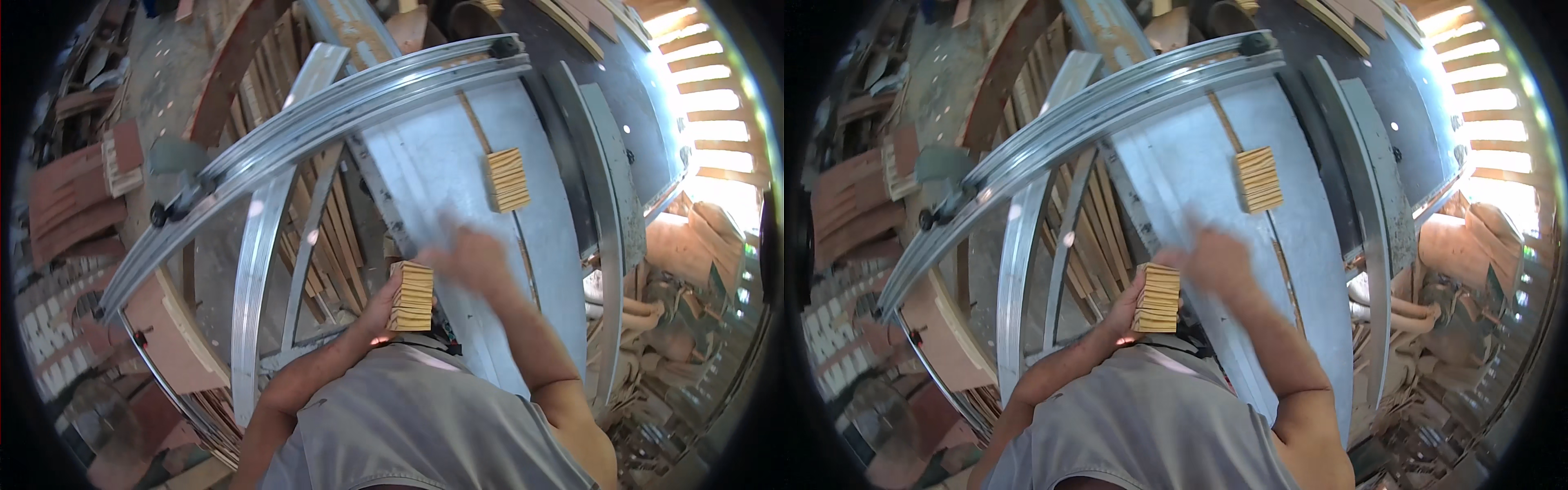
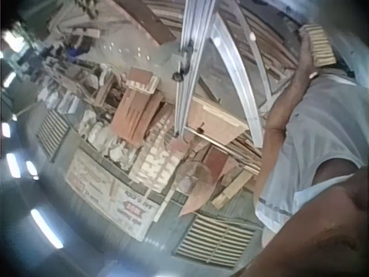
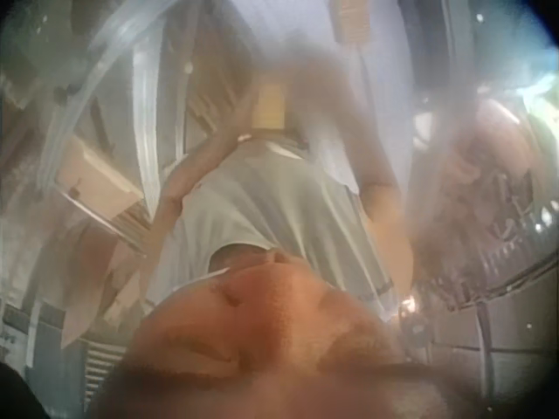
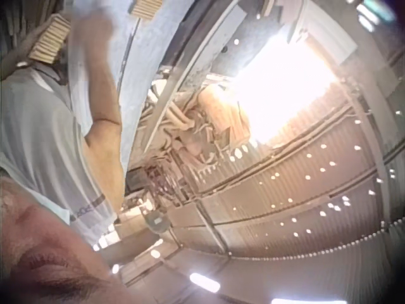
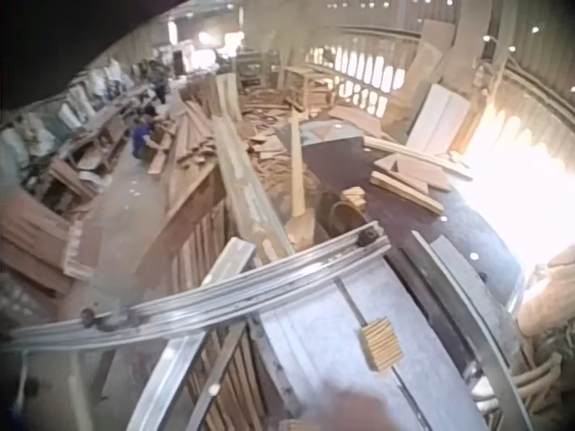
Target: The person uses a table saw to cut a long wooden plank into small rectangular blocks. After cutting, the person gathers the blocks and moves to a workbench. Using a blue pen and a small block as a guide, the person marks lines on a large wooden panel.
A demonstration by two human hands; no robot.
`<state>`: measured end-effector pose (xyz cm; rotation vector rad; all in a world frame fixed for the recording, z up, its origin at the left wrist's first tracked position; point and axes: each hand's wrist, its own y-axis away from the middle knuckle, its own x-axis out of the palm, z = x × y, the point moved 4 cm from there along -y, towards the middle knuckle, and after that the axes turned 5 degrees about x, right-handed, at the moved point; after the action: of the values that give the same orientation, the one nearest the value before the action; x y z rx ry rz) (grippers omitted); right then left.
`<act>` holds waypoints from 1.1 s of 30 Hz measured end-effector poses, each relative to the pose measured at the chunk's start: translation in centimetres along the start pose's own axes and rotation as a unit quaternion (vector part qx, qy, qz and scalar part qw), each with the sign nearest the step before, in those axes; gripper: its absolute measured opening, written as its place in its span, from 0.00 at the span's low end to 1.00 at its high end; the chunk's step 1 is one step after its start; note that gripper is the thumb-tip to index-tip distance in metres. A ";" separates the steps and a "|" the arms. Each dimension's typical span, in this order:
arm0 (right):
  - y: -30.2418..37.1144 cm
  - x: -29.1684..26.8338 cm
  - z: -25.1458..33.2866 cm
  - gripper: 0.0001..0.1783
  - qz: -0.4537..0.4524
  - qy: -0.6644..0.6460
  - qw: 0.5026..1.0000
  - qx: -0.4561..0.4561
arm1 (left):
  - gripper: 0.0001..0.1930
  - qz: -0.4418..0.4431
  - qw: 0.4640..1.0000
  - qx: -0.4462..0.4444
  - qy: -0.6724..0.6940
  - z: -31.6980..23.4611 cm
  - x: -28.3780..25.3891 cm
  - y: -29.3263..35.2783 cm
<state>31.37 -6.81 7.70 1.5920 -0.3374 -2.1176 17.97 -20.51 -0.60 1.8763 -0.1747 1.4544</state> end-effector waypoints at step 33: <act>45.9 28.9 32.3 0.32 -0.178 -0.186 0.847 -0.465 | 0.36 -0.011 0.976 0.218 0.003 8.5 -21.8 48.9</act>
<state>4.28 -63.48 14.23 0.6903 0.8326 -2.2735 -8.46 -67.78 2.34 2.2093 0.1855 1.5756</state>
